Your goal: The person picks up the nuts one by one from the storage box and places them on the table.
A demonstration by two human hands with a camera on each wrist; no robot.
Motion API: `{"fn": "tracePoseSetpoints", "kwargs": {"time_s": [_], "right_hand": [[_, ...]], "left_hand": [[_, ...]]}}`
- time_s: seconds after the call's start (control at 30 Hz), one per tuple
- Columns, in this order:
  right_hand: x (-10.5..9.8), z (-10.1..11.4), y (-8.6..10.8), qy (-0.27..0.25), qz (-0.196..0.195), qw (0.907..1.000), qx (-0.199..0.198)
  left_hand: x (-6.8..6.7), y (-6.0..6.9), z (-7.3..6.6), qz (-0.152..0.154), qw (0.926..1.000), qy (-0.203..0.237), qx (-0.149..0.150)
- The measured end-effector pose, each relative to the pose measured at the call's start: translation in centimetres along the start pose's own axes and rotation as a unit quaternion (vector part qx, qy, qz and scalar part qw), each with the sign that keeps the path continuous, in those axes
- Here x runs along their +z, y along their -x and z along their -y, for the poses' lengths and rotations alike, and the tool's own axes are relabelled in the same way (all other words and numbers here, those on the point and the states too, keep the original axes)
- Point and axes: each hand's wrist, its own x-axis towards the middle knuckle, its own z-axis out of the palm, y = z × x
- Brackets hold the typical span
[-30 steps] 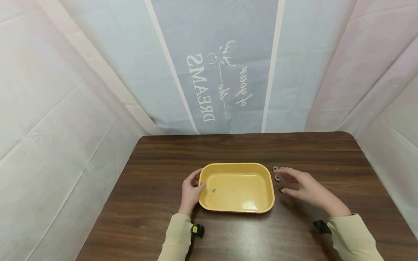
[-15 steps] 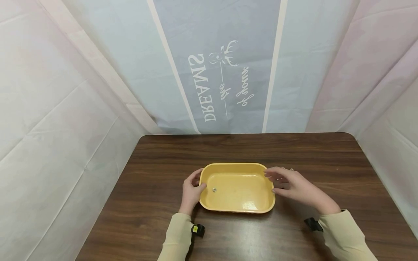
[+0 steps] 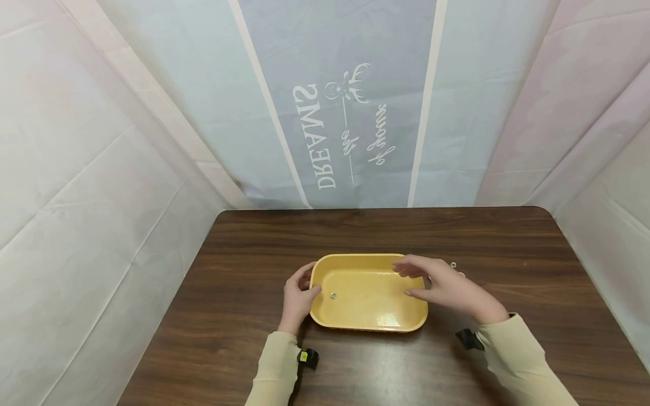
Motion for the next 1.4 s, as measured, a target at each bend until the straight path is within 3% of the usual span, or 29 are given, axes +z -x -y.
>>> {"fn": "tracePoseSetpoints", "kwargs": {"time_s": [0.43,0.67,1.0,1.4], "right_hand": [[0.7,0.6,-3.3,-0.006,0.031,0.9995,0.009],[1.1,0.5,-5.3,-0.05,0.066,0.9962,0.028],[3.0,-0.1,-7.6,-0.092,0.095,0.9912,-0.011],[4.8,-0.7,-9.5,-0.12,0.126,0.9847,-0.012]], "left_hand": [[0.0,0.0,0.1,0.002,1.0,-0.002,0.003],[-0.1,0.0,0.0,-0.002,0.9999,-0.002,0.014],[-0.1,0.1,-0.1,-0.004,0.9998,0.003,0.018],[0.0,0.0,0.0,0.0,0.9999,0.003,0.014]]}}
